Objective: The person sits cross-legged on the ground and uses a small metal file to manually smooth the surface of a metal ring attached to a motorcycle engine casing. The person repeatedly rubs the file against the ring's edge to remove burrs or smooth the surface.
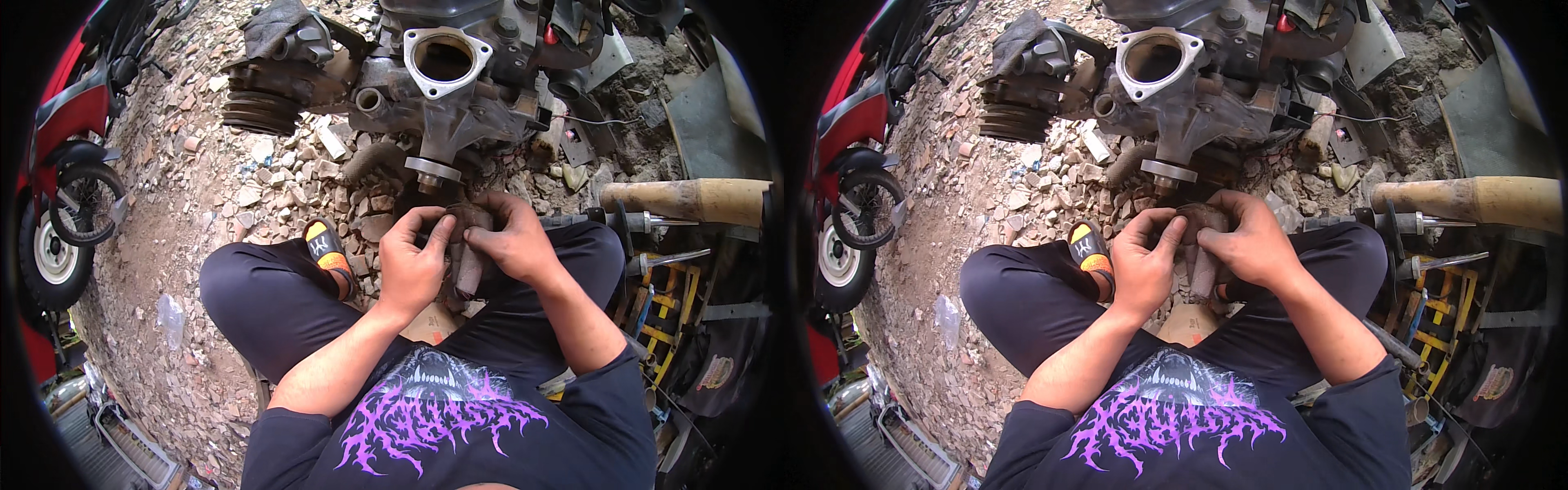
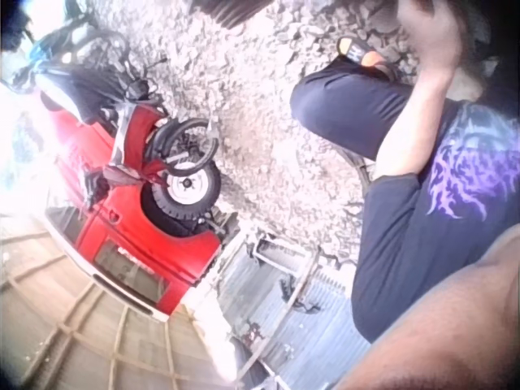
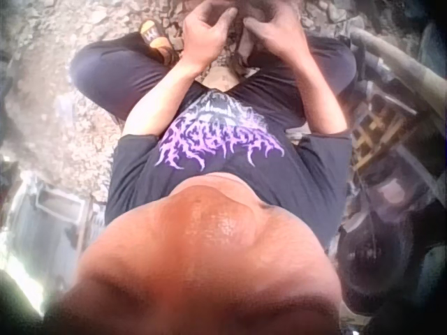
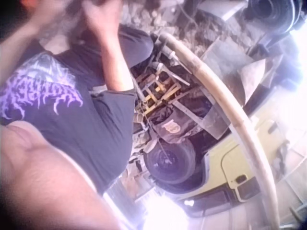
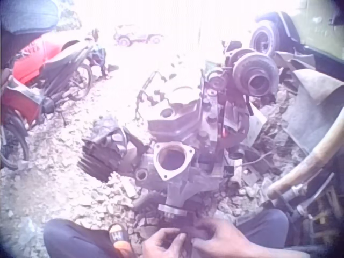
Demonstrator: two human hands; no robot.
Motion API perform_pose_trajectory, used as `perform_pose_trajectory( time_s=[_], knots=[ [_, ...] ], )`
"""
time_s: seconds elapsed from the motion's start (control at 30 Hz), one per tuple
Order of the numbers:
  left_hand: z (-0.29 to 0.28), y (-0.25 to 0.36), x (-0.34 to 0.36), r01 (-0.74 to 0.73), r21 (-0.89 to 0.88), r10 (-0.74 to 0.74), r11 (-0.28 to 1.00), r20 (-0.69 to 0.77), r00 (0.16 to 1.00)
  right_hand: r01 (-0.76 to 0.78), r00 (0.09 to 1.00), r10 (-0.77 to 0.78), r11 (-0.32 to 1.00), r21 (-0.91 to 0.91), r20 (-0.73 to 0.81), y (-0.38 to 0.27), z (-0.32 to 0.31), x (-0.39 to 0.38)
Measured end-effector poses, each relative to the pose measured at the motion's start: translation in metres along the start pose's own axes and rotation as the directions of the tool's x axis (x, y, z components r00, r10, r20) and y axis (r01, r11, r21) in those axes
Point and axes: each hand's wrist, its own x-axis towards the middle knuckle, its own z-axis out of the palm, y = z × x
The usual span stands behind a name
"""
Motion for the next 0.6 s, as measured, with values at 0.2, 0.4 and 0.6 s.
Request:
perform_pose_trajectory(
  time_s=[0.2, 0.4, 0.6],
  knots=[
    [-0.015, 0.023, 0.015, -0.153, 0.139, 0.119, 0.978, 0.225, 0.967, 0.064, 0.996, -0.041, 0.938, -0.339, 0.076, -0.031, -0.019, -0.004],
    [-0.026, 0.022, 0.025, -0.073, 0.083, 0.059, 0.994, 0.164, 0.985, 0.021, 0.994, -0.018, 0.999, -0.034, 0.111, -0.01, -0.002, 0.006],
    [-0.025, 0.027, 0.029, -0.177, 0.166, 0.15, 0.97, 0.162, 0.975, -0.1, 0.989, 0.04, 0.892, 0.442, 0.143, 0.006, 0.009, 0.008]
  ],
)
